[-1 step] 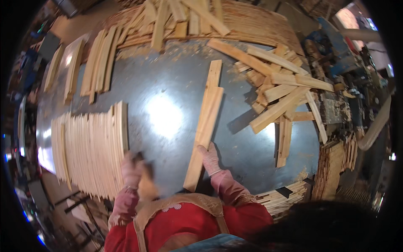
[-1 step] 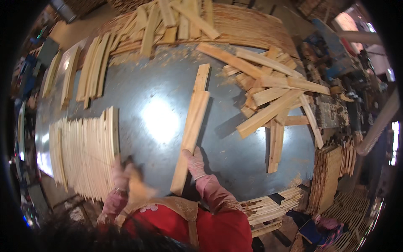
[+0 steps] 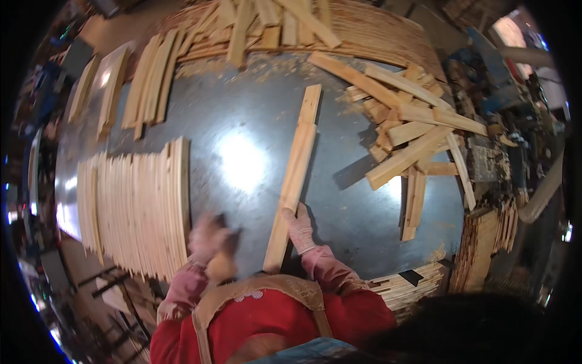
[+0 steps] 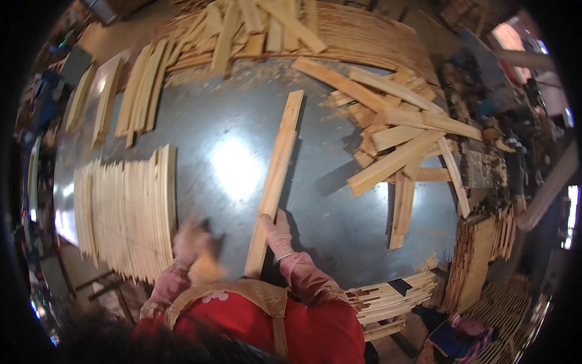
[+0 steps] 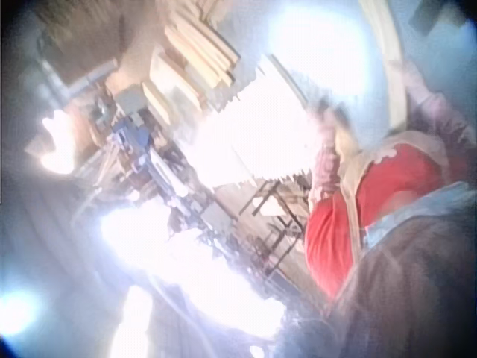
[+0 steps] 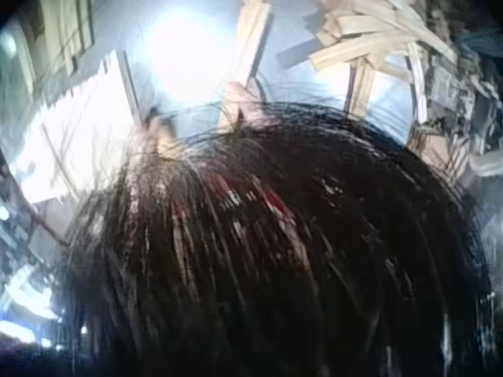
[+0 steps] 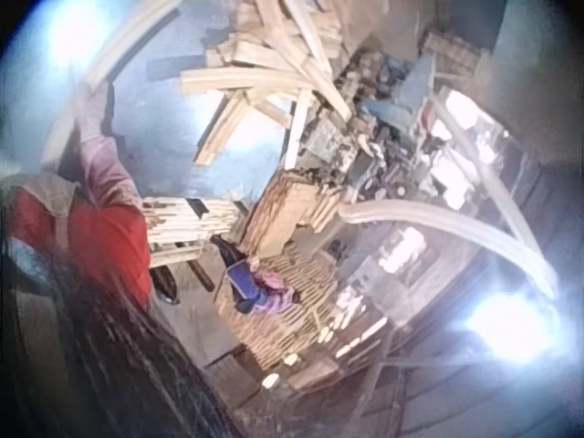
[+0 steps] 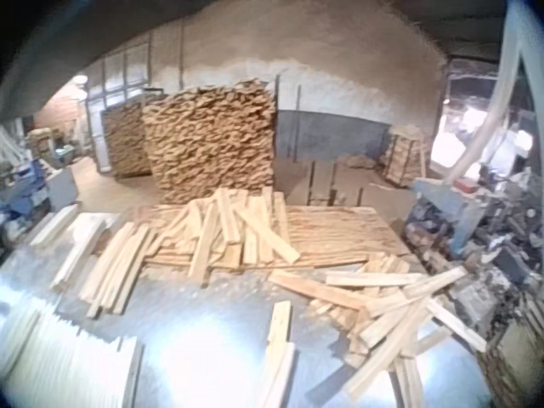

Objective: The person picks up thin wooden planks from a pile on a metal table and arranges them into a neat stack. They repeatedly pick up individual planks and align them with the growing stack, occasionally adjusting the pile to ensure it remains organized.

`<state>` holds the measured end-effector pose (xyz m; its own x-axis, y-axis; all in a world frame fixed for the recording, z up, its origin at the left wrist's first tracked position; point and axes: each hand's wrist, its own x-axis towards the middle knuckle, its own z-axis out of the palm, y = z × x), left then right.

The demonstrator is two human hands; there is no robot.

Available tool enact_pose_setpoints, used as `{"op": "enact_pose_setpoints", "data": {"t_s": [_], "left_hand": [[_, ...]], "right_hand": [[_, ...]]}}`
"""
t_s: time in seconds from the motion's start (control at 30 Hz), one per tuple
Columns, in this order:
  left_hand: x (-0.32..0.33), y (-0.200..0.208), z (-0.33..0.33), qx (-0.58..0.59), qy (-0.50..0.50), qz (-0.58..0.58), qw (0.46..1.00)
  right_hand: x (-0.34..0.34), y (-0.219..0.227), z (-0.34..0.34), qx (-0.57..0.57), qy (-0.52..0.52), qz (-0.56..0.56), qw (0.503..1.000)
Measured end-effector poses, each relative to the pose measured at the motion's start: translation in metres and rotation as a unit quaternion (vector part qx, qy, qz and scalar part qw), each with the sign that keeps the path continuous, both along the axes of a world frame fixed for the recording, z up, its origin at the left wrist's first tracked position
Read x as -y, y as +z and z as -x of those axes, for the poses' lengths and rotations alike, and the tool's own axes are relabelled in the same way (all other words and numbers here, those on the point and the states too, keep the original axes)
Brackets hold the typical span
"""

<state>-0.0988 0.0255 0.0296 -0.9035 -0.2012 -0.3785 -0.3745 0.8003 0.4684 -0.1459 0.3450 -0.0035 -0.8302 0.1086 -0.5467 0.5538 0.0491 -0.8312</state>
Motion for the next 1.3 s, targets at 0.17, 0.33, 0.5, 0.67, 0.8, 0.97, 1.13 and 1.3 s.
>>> {"op": "enact_pose_setpoints", "data": {"t_s": [0.17,0.33,0.5,0.67,0.8,0.97,1.13,1.3], "left_hand": [[-0.121,-0.009,-0.038,0.306,0.108,-0.515,0.793],[-0.108,-0.020,-0.069,0.136,0.269,-0.766,0.568],[-0.073,0.019,-0.073,0.097,0.318,-0.803,0.494],[-0.010,0.035,-0.104,0.099,0.314,-0.726,0.604],[0.038,0.061,-0.127,0.090,0.271,-0.635,0.718],[0.067,0.073,-0.147,0.000,0.181,-0.509,0.841],[0.072,0.111,-0.125,-0.022,0.185,-0.453,0.872],[0.058,0.001,-0.159,-0.127,0.040,0.116,0.984]], "right_hand": [[0.047,0.006,-0.001,-0.071,0.095,-0.014,0.993],[0.088,0.006,0.082,-0.049,0.175,-0.184,0.966],[0.135,0.025,0.133,-0.038,0.209,-0.379,0.901],[0.146,0.016,0.134,-0.025,0.218,-0.408,0.886],[0.165,0.024,0.073,-0.007,0.301,-0.311,0.902],[0.264,-0.048,-0.057,-0.301,0.666,-0.213,0.649],[0.289,-0.143,-0.084,-0.087,0.502,0.006,0.860],[0.221,-0.041,-0.006,0.208,0.097,0.175,0.957]]}}
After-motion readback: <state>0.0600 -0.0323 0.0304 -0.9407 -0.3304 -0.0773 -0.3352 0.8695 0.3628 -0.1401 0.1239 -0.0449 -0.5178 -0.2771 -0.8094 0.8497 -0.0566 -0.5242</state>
